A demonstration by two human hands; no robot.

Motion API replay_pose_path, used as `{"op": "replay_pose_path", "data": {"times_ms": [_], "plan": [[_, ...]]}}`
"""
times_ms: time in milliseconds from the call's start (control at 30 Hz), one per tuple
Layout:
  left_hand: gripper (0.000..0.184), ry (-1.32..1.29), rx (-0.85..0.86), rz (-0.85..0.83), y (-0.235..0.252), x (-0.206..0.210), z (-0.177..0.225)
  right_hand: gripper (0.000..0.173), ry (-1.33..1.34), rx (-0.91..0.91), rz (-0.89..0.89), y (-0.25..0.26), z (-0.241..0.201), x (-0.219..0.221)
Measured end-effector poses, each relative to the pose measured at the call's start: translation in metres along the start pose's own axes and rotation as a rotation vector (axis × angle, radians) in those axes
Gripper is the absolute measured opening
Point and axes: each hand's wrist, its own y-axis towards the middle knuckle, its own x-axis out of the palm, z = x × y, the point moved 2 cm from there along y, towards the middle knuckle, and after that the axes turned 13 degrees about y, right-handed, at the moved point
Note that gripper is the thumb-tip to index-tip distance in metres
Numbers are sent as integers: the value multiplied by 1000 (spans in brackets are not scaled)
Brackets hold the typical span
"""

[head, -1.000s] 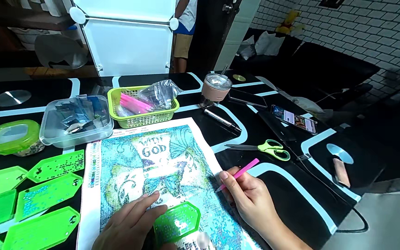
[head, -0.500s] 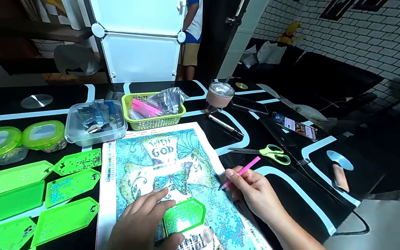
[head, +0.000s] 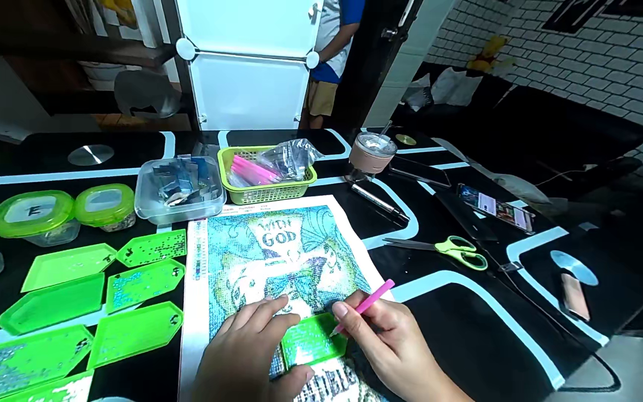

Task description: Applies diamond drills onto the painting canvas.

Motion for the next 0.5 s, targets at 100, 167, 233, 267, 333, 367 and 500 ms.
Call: {"op": "replay_pose_path", "data": {"times_ms": [100,167,233,267,333,367,500], "plan": [[47,-7,-4,-5,0,0,1,32,-27,4,-9,0,1,1],[47,-4,-8,1,0,0,1,34,-66,5,-11,-1,2,1],[47,-4,-3,12,0,0,1,35,-91,-10,-13,-1,2,1],[47,-5,-3,11,0,0,0,34,-84,-21,-6,-1,2,0],[47,-5,-4,-3,1,0,1,32,-32,-33,8,0,1,-2],[47,-8,-4,-6,1,0,1,31,13,-24,20,1,0,-4],[47,-25,7,-27,1,-2,1,25,153,171,194,4,-5,-23]]}}
